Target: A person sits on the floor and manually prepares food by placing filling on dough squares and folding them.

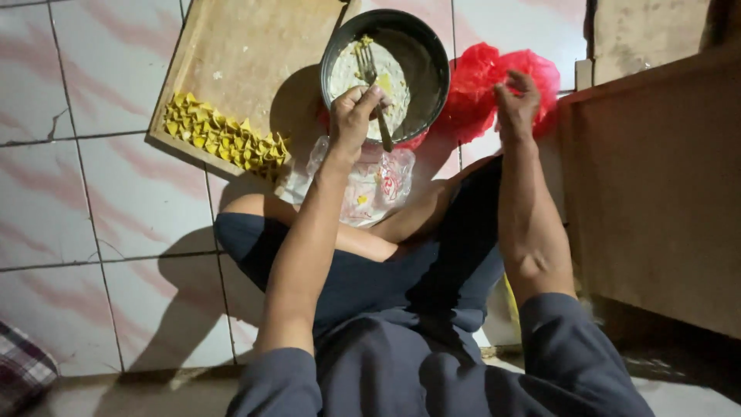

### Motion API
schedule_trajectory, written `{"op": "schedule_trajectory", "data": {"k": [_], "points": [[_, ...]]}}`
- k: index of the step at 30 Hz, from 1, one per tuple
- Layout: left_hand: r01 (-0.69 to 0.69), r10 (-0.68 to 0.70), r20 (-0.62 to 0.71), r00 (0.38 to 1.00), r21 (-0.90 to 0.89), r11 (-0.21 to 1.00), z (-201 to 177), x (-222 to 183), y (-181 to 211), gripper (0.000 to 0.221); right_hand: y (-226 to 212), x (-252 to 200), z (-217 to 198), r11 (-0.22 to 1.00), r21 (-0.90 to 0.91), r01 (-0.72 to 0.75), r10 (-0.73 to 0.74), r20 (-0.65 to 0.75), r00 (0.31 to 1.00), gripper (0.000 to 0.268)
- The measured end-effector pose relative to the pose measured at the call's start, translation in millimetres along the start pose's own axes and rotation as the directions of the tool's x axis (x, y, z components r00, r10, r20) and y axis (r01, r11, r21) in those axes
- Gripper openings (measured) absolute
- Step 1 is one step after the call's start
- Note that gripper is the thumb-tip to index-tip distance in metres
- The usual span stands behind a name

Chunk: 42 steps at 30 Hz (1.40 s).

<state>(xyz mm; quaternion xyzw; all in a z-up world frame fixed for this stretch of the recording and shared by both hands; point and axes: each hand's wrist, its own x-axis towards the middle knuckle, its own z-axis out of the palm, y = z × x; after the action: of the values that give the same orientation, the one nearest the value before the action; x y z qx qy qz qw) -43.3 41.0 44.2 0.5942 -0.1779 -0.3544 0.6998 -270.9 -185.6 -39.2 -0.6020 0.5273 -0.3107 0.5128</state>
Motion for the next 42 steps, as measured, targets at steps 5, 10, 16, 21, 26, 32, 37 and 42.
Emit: {"op": "schedule_trajectory", "data": {"k": [5,10,16,21,26,32,37,42], "points": [[0.015,-0.015,0.040,0.999,0.014,1.000,4.6,-7.9,2.2,0.022,-7.0,0.9,0.3,0.933,-0.048,-0.356,0.350,-0.099,0.931,0.075],[0.116,-0.119,0.024,0.993,0.084,0.990,9.5,-13.9,22.3,0.026,-17.2,-6.1,4.6,0.912,-0.150,-0.381,0.389,0.023,0.921,0.027],[0.036,-0.039,0.041,0.998,0.072,0.997,7.7,-7.4,15.4,0.024,-6.1,-4.2,-0.8,0.963,0.269,0.021,-0.082,0.221,0.972,0.014],[0.096,-0.096,-0.003,0.995,0.059,0.994,9.2,-7.9,15.6,0.026,-7.0,0.1,4.0,0.959,0.033,-0.283,0.281,0.043,0.959,0.118],[0.089,-0.090,0.006,0.996,0.056,0.994,10.5,-9.0,12.1,0.024,-25.1,-10.0,4.6,0.922,-0.106,-0.373,0.385,0.147,0.911,0.010],[0.123,-0.123,-0.002,0.992,0.055,0.991,7.9,-6.8,13.8,0.025,-24.9,-5.3,4.3,0.777,0.472,-0.416,0.158,0.493,0.855,0.011],[0.132,-0.128,-0.045,0.991,0.106,0.986,2.1,-2.1,7.3,0.025,-25.1,-8.8,11.3,0.876,0.417,-0.242,0.072,0.383,0.921,0.036],[0.101,-0.101,0.005,0.995,0.061,0.993,-0.4,-6.2,15.5,0.023,9.3,5.5,15.4,0.894,-0.341,0.291,-0.158,0.368,0.916,0.029]]}}
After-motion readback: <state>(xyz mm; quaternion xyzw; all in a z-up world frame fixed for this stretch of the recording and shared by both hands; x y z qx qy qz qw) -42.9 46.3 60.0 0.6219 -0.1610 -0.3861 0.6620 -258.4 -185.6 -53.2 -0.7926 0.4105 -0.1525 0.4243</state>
